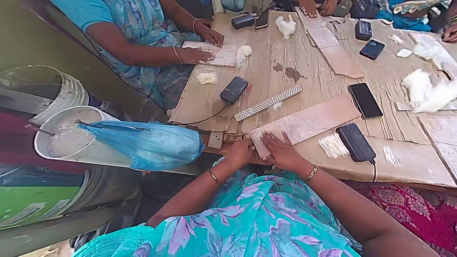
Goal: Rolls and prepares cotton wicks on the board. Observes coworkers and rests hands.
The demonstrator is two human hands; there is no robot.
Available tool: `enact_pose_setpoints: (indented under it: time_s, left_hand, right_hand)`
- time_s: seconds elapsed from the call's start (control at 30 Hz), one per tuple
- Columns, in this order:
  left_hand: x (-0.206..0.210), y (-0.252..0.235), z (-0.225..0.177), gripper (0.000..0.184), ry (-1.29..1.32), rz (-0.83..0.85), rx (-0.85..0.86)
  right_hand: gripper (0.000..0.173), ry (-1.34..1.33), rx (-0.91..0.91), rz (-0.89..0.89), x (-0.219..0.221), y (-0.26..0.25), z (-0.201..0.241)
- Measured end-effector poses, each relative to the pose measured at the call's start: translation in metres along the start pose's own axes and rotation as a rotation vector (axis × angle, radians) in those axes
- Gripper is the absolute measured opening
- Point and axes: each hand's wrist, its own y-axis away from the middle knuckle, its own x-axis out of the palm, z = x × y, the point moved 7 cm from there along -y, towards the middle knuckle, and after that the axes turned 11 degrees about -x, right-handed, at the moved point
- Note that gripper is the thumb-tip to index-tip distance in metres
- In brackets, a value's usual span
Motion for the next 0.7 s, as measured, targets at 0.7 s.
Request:
enact_pose_setpoints:
  time_s: [0.7]
  left_hand:
    - [-0.01,-0.003,-0.005,0.03,-0.064,-0.045,-0.013]
  right_hand:
    - [0.076,-0.005,0.006,-0.068,-0.009,-0.021,-0.007]
